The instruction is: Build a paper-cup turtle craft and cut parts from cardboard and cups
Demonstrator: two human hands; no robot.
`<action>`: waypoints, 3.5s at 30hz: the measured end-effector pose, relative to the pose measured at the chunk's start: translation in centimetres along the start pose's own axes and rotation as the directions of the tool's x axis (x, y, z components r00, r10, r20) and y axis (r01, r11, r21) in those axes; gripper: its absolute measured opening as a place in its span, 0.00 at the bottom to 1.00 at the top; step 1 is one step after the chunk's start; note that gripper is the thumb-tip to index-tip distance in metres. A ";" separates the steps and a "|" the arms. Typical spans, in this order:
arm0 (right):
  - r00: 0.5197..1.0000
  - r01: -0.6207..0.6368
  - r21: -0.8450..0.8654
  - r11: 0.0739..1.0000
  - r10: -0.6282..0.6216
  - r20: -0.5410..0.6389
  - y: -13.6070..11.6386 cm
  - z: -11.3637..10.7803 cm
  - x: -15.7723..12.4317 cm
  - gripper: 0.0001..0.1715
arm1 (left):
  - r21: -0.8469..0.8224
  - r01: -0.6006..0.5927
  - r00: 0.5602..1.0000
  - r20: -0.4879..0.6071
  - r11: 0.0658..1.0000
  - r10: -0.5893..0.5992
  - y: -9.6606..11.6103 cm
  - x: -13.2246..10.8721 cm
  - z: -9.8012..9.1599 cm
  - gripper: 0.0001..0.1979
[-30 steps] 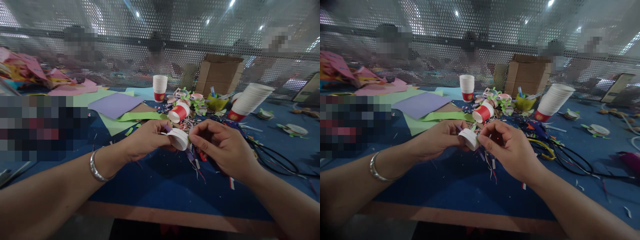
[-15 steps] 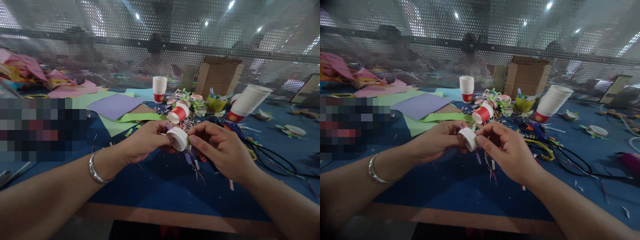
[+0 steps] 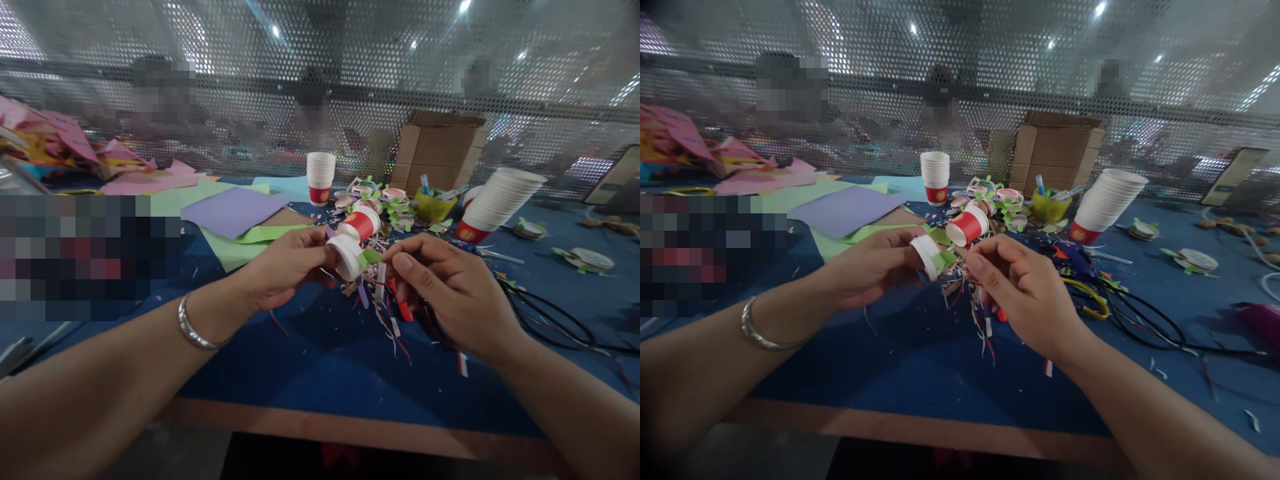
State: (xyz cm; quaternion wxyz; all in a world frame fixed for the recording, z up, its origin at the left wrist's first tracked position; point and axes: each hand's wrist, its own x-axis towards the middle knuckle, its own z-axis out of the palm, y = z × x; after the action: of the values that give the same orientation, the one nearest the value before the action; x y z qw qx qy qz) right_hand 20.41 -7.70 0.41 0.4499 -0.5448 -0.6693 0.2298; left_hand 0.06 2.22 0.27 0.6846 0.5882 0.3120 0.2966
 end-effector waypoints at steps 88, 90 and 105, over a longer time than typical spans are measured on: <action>0.929 0.345 -0.279 0.896 -0.369 -0.037 -0.6 2.7 1.6 0.09 | 0.149 -0.043 0.995 0.092 0.988 0.029 0.1 0.5 -2.1 0.03; 0.948 0.302 -0.237 0.923 -0.316 -0.024 -0.5 2.9 1.7 0.10 | 0.180 -0.052 0.995 0.095 0.982 0.036 0.2 0.4 -2.1 0.04; 0.997 0.027 -0.033 0.999 -0.029 -0.075 -0.5 1.4 2.8 0.19 | 0.447 -0.328 0.943 0.102 0.832 0.317 0.9 0.5 -2.7 0.16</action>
State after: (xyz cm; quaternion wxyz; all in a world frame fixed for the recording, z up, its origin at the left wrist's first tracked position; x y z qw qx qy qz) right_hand 18.98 -4.95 1.17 0.4691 -0.5509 -0.6631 0.1920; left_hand -1.73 4.41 0.80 0.4703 0.7803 0.2615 0.3188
